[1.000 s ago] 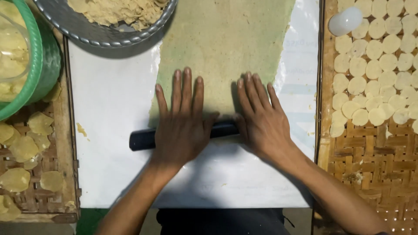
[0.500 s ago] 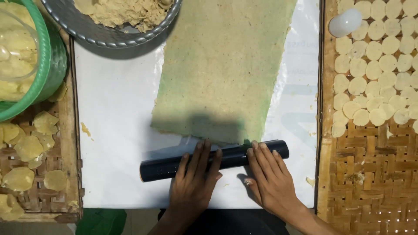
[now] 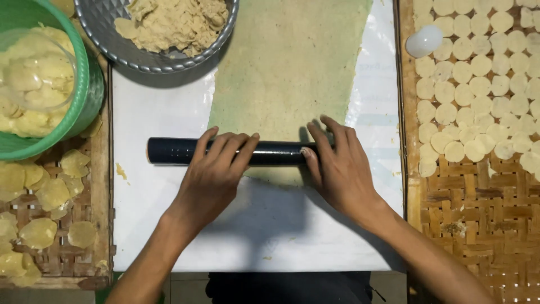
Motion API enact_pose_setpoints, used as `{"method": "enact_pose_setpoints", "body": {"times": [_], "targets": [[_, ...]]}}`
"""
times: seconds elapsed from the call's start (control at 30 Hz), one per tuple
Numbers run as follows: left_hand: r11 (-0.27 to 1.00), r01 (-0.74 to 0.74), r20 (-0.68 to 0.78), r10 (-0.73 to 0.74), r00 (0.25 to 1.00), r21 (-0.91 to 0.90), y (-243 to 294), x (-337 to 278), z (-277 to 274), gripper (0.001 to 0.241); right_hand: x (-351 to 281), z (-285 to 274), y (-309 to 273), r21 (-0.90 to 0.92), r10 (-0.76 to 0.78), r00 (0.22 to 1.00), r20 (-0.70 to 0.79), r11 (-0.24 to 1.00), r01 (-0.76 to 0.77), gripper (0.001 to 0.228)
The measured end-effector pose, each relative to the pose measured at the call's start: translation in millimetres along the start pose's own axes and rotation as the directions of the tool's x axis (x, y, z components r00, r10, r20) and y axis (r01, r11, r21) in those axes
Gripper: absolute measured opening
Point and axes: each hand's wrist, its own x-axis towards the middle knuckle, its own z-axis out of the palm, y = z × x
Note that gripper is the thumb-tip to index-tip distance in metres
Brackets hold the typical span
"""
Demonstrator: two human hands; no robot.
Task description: Rolling out a sheet of dough and using a circular mold to cut out numerous small snack discs.
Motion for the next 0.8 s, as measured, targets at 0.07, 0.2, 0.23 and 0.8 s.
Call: {"method": "enact_pose_setpoints", "body": {"times": [0.07, 0.2, 0.23, 0.8], "targets": [[0.999, 0.017, 0.013, -0.017, 1.0, -0.033, -6, 5, 1, 0.046, 16, 11, 4, 0.003, -0.002, 1.0, -0.029, 1.0, 0.002, 0.042], [0.99, 0.093, 0.021, -0.091, 0.996, -0.106, -21, 18, 7, 0.049, 37, 48, 22, -0.049, 0.064, 0.997, 0.044, 0.997, -0.062, 0.057], [0.989, 0.097, 0.029, -0.094, 0.995, -0.111, -22, 23, 11, 0.049, 36, 49, 23, -0.046, 0.068, 0.996, 0.053, 0.997, -0.066, 0.057], [0.959, 0.244, 0.071, -0.256, 0.964, 0.142, 24, -38, 45, 0.075, -48, 41, -11, -0.125, -0.002, 0.99, 0.144, 0.992, 0.02, 0.076]]}}
